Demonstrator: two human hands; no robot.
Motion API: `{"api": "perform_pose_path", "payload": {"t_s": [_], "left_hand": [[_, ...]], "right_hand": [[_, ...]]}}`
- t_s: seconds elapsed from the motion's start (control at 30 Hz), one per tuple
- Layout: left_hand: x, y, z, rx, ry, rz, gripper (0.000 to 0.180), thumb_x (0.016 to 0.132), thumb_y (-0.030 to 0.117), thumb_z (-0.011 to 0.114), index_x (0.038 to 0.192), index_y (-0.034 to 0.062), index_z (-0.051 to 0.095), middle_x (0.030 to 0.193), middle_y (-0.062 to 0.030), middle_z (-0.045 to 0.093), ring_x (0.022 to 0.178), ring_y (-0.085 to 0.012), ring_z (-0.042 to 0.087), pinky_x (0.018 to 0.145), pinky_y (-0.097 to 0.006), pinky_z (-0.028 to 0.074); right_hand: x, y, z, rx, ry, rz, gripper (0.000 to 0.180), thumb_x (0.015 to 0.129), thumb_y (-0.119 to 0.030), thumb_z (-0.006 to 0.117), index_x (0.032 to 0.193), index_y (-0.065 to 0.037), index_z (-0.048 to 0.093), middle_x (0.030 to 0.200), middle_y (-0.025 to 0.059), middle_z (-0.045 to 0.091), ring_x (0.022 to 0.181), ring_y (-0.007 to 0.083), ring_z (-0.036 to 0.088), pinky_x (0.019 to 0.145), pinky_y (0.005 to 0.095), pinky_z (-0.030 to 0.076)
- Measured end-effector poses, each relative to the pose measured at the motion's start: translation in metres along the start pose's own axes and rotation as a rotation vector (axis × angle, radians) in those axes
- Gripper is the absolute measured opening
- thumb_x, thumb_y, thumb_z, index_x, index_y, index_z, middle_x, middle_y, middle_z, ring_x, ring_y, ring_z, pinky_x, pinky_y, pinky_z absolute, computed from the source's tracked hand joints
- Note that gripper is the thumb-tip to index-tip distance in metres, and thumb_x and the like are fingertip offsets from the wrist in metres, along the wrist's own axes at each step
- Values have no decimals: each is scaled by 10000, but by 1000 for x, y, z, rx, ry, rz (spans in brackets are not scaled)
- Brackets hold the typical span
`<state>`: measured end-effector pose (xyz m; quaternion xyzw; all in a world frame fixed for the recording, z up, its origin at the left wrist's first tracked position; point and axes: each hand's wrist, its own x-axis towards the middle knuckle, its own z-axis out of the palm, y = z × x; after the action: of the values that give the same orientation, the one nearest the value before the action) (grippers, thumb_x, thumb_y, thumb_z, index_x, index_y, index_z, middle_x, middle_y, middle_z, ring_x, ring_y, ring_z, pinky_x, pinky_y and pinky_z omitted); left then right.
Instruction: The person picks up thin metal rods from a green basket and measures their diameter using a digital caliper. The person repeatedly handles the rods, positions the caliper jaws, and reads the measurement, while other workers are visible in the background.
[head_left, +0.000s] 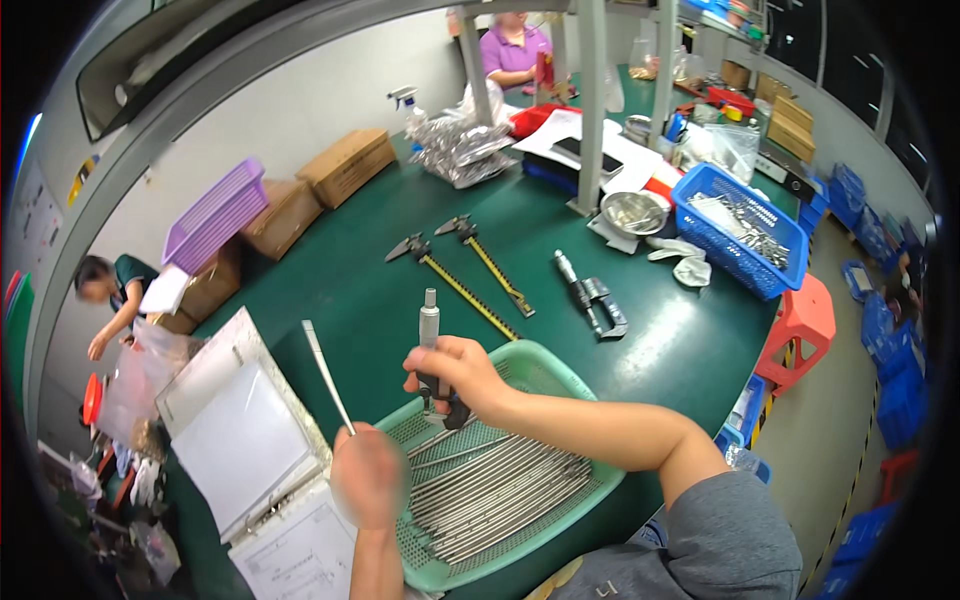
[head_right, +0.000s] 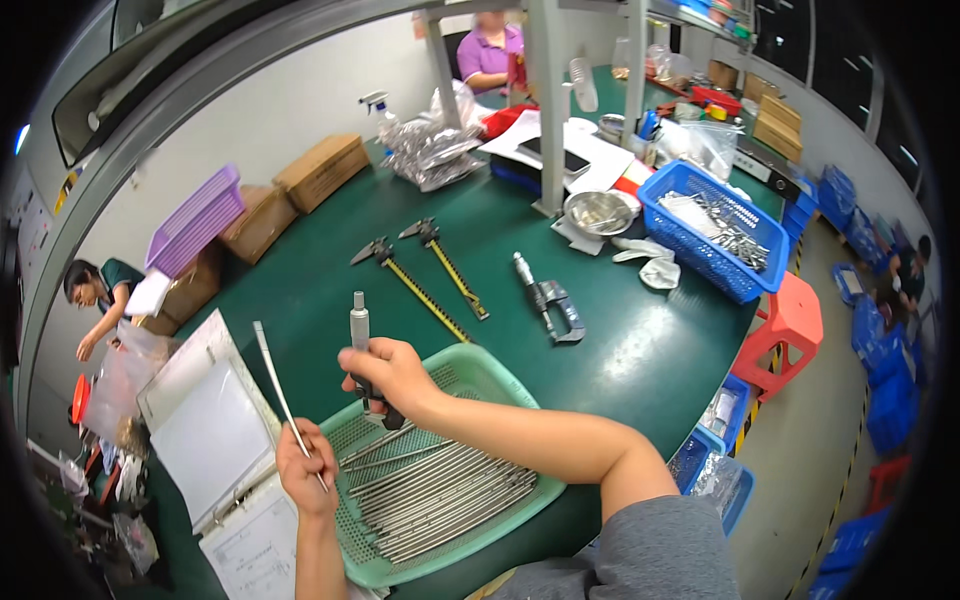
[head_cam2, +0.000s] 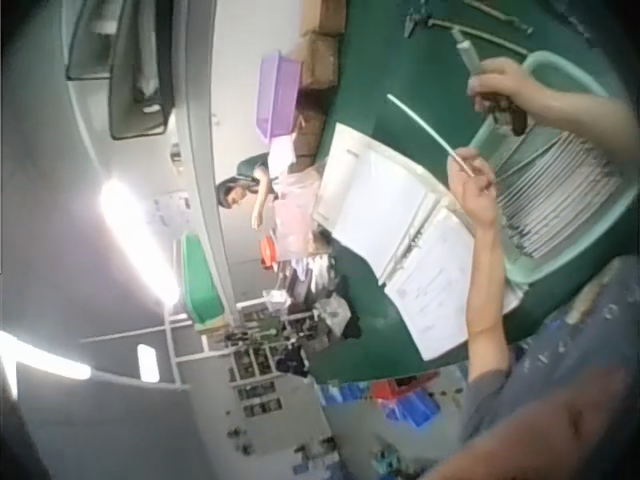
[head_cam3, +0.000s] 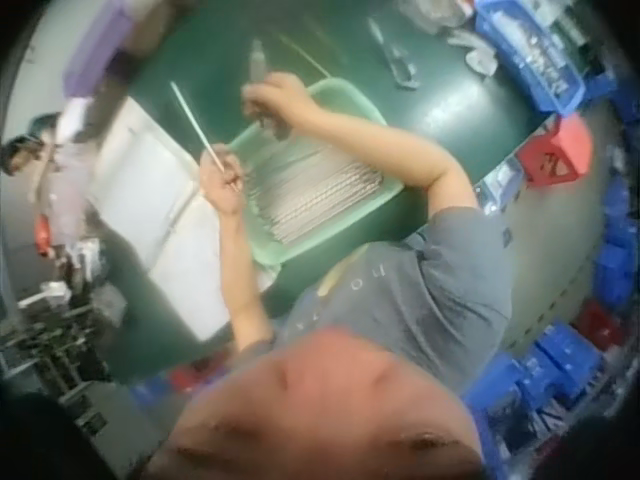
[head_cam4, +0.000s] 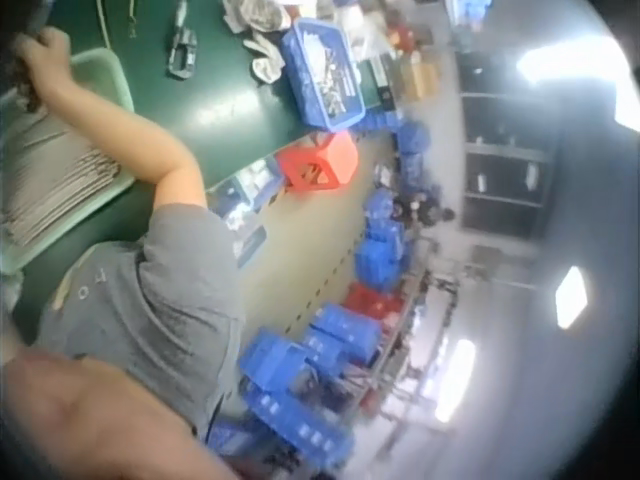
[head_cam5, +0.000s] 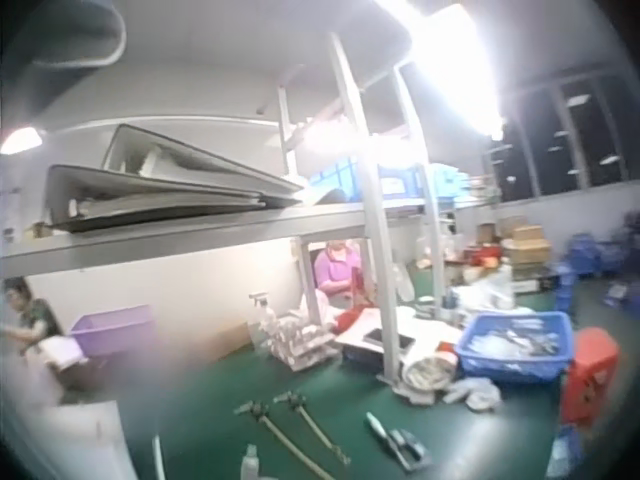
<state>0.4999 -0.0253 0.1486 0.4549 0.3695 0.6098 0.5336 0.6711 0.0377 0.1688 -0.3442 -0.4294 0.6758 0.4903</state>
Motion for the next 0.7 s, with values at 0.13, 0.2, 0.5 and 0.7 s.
{"api": "perform_pose_path", "payload": {"t_s": [0.13,0.2,0.5,0.7], "left_hand": [[-7,6,13,-206,-169,-209,312,556,68,384,846,-25,449,447,-82,404,284,-94,249,281,-209,227],[-7,8,7,-236,-295,-282,325,552,57,405,853,-56,458,435,-88,403,274,-93,254,273,-220,203],[-5,7,1,-284,-406,-412,358,557,63,425,876,-96,461,419,-87,394,275,-89,259,277,-225,180],[1,8,0,-246,-313,-381,499,603,120,434,1053,-95,449,570,-137,504,285,-112,289,276,-210,244]], "right_hand": [[5,-7,-7,4,167,-128,192,732,-125,656,845,-34,531,620,8,510,429,54,439,396,203,350],[8,-12,-9,78,201,-136,208,720,-94,664,867,-39,528,632,-3,502,430,55,441,397,203,357],[8,-17,-18,201,213,-121,240,695,-65,666,883,-41,518,733,32,534,489,88,482,442,214,397],[13,-16,-23,281,231,-59,235,695,-77,647,878,-45,502,695,35,529,468,96,468,402,236,383]]}}
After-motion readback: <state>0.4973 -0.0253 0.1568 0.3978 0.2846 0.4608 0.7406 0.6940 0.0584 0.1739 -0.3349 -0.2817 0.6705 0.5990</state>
